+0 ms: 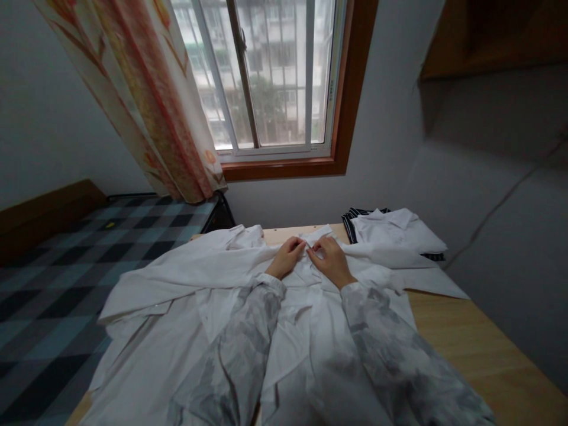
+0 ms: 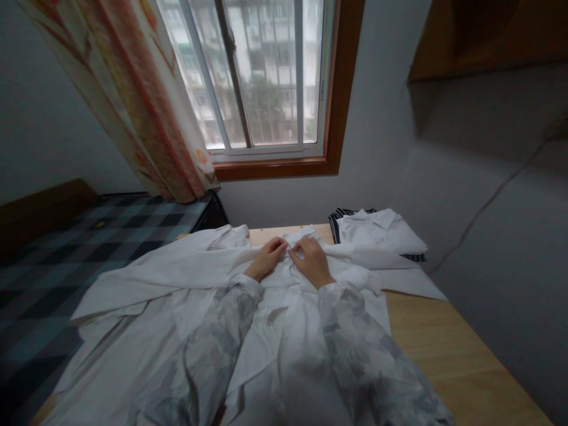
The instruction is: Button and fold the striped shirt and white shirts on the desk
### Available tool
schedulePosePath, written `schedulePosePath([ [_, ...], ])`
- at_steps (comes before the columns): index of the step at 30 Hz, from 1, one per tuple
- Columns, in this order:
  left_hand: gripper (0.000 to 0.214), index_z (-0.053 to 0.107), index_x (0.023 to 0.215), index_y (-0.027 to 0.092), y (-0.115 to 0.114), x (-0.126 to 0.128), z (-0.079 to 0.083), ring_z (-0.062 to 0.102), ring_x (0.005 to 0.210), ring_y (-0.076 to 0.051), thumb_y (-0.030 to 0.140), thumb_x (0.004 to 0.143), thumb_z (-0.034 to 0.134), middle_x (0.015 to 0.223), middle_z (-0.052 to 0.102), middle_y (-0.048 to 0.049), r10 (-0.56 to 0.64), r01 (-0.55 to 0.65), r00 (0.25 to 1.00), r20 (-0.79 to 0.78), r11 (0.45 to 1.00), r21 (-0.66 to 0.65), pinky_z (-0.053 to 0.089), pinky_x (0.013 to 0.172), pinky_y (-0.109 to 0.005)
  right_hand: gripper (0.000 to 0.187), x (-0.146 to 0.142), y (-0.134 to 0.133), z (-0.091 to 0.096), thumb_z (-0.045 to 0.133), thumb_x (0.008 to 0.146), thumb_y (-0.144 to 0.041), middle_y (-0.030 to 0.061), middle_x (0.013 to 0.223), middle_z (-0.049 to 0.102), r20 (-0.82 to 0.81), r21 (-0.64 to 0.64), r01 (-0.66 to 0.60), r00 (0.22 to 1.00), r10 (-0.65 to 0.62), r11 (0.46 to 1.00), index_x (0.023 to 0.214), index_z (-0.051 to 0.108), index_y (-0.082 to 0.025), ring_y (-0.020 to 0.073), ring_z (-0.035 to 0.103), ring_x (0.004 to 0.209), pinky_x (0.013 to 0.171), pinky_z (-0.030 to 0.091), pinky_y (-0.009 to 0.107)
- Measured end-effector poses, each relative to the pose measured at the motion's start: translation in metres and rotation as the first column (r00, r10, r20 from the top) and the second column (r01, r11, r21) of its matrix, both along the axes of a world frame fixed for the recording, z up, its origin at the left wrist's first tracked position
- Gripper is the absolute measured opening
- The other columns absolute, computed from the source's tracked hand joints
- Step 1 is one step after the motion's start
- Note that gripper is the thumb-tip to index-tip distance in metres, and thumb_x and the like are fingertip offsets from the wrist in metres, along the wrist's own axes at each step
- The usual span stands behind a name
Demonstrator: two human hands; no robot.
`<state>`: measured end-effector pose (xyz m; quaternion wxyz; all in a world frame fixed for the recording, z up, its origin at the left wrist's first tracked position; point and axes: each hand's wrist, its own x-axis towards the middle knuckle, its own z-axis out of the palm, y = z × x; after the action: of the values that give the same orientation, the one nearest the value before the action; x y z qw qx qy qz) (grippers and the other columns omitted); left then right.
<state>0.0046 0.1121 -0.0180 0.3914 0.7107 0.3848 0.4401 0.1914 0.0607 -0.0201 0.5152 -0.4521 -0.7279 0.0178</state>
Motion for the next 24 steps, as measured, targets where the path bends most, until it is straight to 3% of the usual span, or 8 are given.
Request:
schedulePosePath([
  [2,0.039,0.067,0.086,0.018,-0.001,0.0,0.001,0.056,0.078,-0.016,0.056,0.095,0.067,0.08,0.064,-0.0012,-0.024,0.024,0.999,0.021,0.999,-0.024,0.048,0.074,-0.028,0.009,0.0,-0.001,0.004,0.071,0.1,-0.034,0.0081,0.101,0.072,0.047,-0.004,-0.041,0.998,0.041,0.999,0.102,0.067,-0.027,0.0309,0.063,0.102,0.095,0.052,0.047],
  [7,0.047,0.074,0.089,0.017,-0.001,-0.001,0.003,0.064,0.08,-0.018,0.064,0.089,0.074,0.086,0.074,-0.005,-0.069,0.076,0.994,0.091,0.994,-0.076,0.052,0.079,-0.031,0.016,0.0,0.0,0.003,0.069,0.101,-0.03,0.0103,0.111,0.073,0.09,-0.006,-0.032,0.995,0.032,0.999,0.116,0.072,-0.027,0.0331,0.065,0.109,0.099,0.053,0.051],
  [13,0.046,0.078,0.096,0.017,-0.001,-0.002,0.001,0.072,0.094,-0.022,0.059,0.08,0.085,0.1,0.08,-0.0102,-0.072,0.077,0.992,0.105,0.996,-0.047,0.056,0.095,-0.037,0.012,0.003,0.005,-0.003,0.064,0.104,-0.03,0.0104,0.107,0.074,0.049,-0.01,-0.025,0.998,0.025,1.0,0.107,0.075,-0.027,0.0321,0.066,0.103,0.094,0.054,0.049],
  [18,0.036,0.08,0.098,0.017,-0.005,-0.003,0.004,0.073,0.099,-0.024,0.052,0.088,0.08,0.103,0.081,-0.0108,-0.077,0.075,0.996,0.045,0.996,0.047,0.056,0.1,-0.04,0.017,0.005,0.005,-0.001,0.06,0.106,-0.031,0.0091,0.102,0.073,-0.043,-0.039,-0.089,0.995,0.088,0.995,0.096,0.072,-0.026,0.0298,0.065,0.102,0.093,0.052,0.046],
  [24,0.034,0.079,0.096,0.019,-0.011,-0.002,0.006,0.073,0.104,-0.024,0.052,0.09,0.077,0.105,0.08,-0.0101,-0.032,0.032,0.999,-0.002,0.996,0.085,0.056,0.098,-0.037,0.018,0.004,0.005,0.0,0.061,0.106,-0.034,0.0079,0.097,0.071,-0.078,-0.044,-0.07,0.995,0.067,0.997,0.092,0.069,-0.026,0.0287,0.064,0.098,0.092,0.053,0.045],
])
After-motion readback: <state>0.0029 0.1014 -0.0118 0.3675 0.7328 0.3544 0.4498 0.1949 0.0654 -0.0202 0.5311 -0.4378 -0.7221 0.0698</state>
